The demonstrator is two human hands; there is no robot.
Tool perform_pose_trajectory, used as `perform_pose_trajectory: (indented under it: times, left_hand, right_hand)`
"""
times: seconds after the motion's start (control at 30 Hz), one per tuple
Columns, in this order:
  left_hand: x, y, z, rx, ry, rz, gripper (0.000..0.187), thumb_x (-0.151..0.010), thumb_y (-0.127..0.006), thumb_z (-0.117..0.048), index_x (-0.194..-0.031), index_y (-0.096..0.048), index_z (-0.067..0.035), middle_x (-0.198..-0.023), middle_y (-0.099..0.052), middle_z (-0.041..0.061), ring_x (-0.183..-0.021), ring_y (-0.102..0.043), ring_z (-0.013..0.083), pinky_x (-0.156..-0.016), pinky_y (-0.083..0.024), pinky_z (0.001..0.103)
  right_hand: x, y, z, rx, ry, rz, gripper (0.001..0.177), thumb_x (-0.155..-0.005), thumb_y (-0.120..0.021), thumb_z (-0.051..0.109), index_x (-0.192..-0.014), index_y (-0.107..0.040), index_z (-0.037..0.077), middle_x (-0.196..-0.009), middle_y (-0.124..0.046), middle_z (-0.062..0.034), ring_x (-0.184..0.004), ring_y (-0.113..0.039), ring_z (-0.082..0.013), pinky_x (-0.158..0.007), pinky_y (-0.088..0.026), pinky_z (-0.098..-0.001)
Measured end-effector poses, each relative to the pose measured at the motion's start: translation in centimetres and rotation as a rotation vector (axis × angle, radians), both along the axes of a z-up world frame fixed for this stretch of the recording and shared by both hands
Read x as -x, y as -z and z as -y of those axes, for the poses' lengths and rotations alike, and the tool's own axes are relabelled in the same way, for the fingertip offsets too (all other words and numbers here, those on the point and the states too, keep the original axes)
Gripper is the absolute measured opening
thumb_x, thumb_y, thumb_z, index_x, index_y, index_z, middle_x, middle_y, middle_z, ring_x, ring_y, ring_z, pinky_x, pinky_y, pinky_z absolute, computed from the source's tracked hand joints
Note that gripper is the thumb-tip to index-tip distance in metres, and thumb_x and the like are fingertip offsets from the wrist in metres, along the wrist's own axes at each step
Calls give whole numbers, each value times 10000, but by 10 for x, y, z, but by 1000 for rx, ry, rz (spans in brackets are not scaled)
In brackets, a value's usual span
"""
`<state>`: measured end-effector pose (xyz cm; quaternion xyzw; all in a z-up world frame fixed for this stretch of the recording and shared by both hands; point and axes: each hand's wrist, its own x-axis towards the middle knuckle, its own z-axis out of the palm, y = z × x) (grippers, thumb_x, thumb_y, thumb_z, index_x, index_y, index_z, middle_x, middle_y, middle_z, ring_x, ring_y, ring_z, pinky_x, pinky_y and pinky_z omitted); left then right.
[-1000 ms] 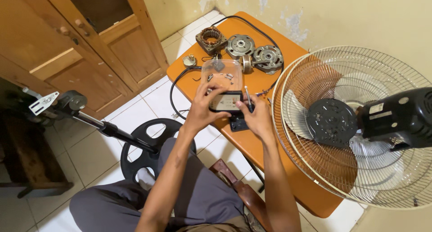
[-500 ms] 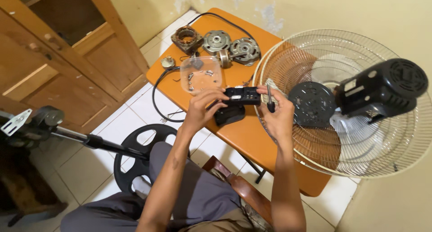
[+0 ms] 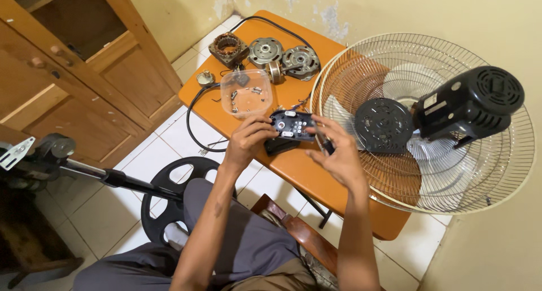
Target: The person disassembles a standing fan, removes the motor housing, and works on the internal components. They use a screwdriver to remove screws from the fan stand and handle various parts including the motor, fan blades, and control box.
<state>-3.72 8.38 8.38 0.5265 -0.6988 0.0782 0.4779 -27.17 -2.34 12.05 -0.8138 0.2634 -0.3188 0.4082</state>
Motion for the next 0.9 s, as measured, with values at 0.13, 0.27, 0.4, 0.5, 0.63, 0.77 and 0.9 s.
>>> perform_pose_trajectory:
  times: [0.13, 0.27, 0.4, 0.5, 0.63, 0.77, 0.9]
  left_hand:
    - [-3, 6, -12, -48, -13, 48, 236, -722, -709, 88, -931, -732, -19, -1000, -720, 78, -1121, -678, 285, -933, -570, 374]
    - [-3, 12, -23, -140, -58, 156, 212, -713, -680, 51, -895, -742, -37, -996, -724, 53, -1124, -675, 251, -918, -563, 356]
    - [-1, 18, -25, -165, -10, 244, 113, -754, -684, -21, -863, -714, -16, -1039, -696, 82, -1138, -660, 251, -939, -556, 355]
    - [0, 23, -24, -164, 3, 254, 114, -761, -679, -36, -868, -716, -15, -1054, -694, 81, -1144, -654, 264, -943, -552, 364]
    - [-1, 30, -20, -139, 10, 210, 198, -733, -698, -17, -928, -725, -33, -1096, -708, 59, -1158, -651, 266, -959, -550, 374]
    - [4, 36, -21, -108, 62, -56, 287, -722, -691, 86, -990, -701, -14, -1201, -675, 119, -1178, -646, 301, -977, -560, 380]
    - [12, 41, -21, -281, -10, -304, 319, -820, -639, 130, -1097, -694, -18, -1226, -639, 129, -1125, -674, 304, -920, -568, 369]
  right_hand:
    - [-12, 7, -12, 175, 66, -64, 551, -659, -931, 114, -1164, -717, 58, -1295, -657, -91, -1174, -667, -280, -1008, -531, -363]
    - [-24, 12, -26, 197, 150, -248, 663, -643, -952, 255, -1216, -676, 67, -1187, -654, -114, -1039, -686, -315, -894, -549, -399]
    - [-37, 19, -33, 265, 124, -266, 753, -590, -947, 326, -1221, -652, 40, -1301, -617, -149, -966, -683, -360, -808, -548, -449]
    - [-43, 32, -36, 295, 114, -256, 657, -675, -898, 303, -1254, -681, 79, -1153, -676, -119, -1007, -696, -359, -849, -558, -456]
    - [-45, 45, -36, 229, 172, -302, 685, -658, -901, 358, -1237, -671, 72, -1114, -668, -148, -983, -686, -373, -811, -554, -470]
    - [-46, 55, -35, 262, 242, -257, 691, -662, -900, 384, -1226, -667, 59, -1096, -660, -159, -944, -692, -374, -780, -560, -469]
    - [-49, 62, -35, 303, 305, -233, 665, -665, -898, 376, -1200, -671, 52, -1113, -655, -161, -912, -700, -374, -743, -565, -470]
